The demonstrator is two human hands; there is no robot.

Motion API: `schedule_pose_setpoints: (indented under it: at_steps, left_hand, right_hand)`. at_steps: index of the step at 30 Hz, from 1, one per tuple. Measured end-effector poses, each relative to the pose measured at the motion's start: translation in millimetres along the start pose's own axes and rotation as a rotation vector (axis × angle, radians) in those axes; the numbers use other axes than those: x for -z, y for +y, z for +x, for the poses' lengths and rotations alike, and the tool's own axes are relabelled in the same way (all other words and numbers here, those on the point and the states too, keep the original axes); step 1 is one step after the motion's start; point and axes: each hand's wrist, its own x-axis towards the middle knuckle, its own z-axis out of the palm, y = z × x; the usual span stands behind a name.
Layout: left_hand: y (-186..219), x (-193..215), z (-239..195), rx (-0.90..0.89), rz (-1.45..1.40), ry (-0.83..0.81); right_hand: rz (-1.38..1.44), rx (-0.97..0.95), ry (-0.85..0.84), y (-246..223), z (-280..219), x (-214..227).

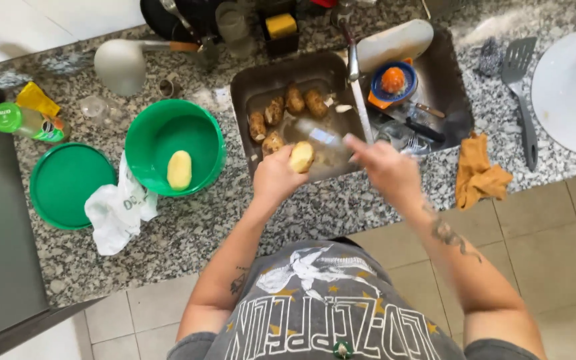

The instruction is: The person peels potatoes over a kitchen sink using a knife and places the peeled potatoes into a green bowl. They briefly walk to the stove to pour oil into a pan before returning to the sink to continue peeling.

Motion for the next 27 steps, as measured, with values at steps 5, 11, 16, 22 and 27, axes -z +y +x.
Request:
schedule_pose_setpoints:
  at_steps: [5,11,16,22,27]
  left_hand:
    - [4,-5,5,0.034,0.036,0.001]
    - [8,-5,14,0.02,-0.086,-0.045]
    - [-15,-30,44,0.044,-0.667,-0.099]
    - [-17,-8,33,0.154,-0.74,-0.124]
    - [-20,-11,30,0.157,-0.876,-0.083]
  right_hand:
    - [0.04,-0.022,-0.037,36,14,-41]
    - [0.211,0.158,0.066,23,38,-7]
    - [0.17,0.212,0.102,18,41,-5]
    - [0.13,0.191,0.032,35,45,-43]
    - [0.286,0.186,-0.106,21,46,-43]
